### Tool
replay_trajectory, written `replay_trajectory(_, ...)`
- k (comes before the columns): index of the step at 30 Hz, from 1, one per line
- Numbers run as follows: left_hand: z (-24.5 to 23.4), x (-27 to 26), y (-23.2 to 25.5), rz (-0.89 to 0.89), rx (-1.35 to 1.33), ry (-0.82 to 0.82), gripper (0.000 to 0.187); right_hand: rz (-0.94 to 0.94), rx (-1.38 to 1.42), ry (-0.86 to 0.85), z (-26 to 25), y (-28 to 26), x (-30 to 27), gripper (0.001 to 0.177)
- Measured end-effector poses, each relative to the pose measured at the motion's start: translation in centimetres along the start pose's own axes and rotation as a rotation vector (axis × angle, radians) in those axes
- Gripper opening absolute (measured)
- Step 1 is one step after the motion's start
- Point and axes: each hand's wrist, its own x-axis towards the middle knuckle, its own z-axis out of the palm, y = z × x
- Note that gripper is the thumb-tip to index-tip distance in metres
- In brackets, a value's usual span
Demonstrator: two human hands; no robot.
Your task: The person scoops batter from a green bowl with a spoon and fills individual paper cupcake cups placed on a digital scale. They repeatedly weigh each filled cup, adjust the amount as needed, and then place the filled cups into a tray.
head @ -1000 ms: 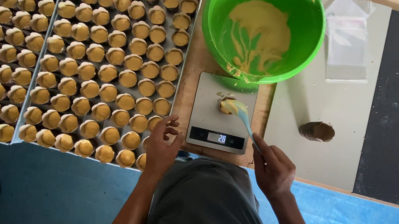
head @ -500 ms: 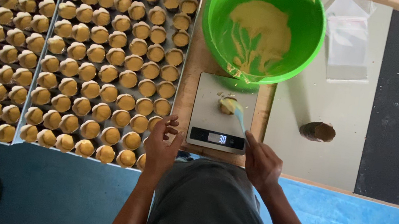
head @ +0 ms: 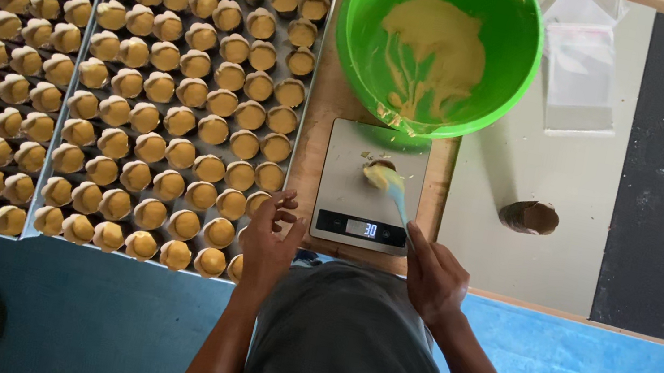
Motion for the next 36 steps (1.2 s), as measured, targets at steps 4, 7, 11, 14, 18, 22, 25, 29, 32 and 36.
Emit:
replay_trajectory(4, 0.2, 0.4, -0.4, -0.011, 0.002, -0.016, 0.039, 0.026, 0.059, -0.022, -0.2, 0.1, 0.2, 0.024)
replay_trajectory(7, 0.2, 0.3, -0.6, 0.022, 0.013, -0.03, 0.041, 0.028, 0.088, -0.014, -0.2, 0.2, -0.2, 0.028)
replay_trajectory(11, 0.2, 0.2, -0.8, 0.024, -0.018, -0.056, 0.04, -0.001, 0.02, 0.013, -0.2, 0.6, -0.5, 0.026)
replay_trajectory(14, 0.5, 0.3, -1.1, 0.006, -0.028, -0.066, 0.041, 0.008, -0.021, 0.015, -0.3, 0.7, -1.0, 0.025)
replay_trajectory(18, 0.4, 0.1, -1.1, 0.018, -0.033, -0.079, 0.041, 0.049, 0.066, 0.027, -0.9, 0.0, -0.7, 0.024)
replay_trajectory(22, 0.7, 0.5, -1.0, 0.066, -0.012, -0.082, 0.041, 0.025, 0.129, 0.08, -1.7, -0.4, 0.5, 0.026)
replay_trajectory(25, 0.9, 0.4, -0.5, 0.059, -0.019, -0.076, 0.04, 0.066, 0.154, 0.118, -2.5, -0.9, 1.0, 0.023)
replay_trajectory(29, 1.4, 0.8, -0.7, 0.052, -0.048, -0.095, 0.04, 0.087, 0.196, 0.221, -3.5, -0.9, 1.7, 0.021)
replay_trajectory(32, 1.7, 1.1, -0.6, 0.067, -0.029, -0.119, 0.04, 0.09, 0.115, 0.255, -5.2, -1.2, 3.7, 0.02)
replay_trajectory(36, 2.7, 2.0, -0.3, 0.066, -0.002, -0.15, 0.045, 0.061, 0.0, 0.396, -6.3, 0.1, 6.5, 0.015)
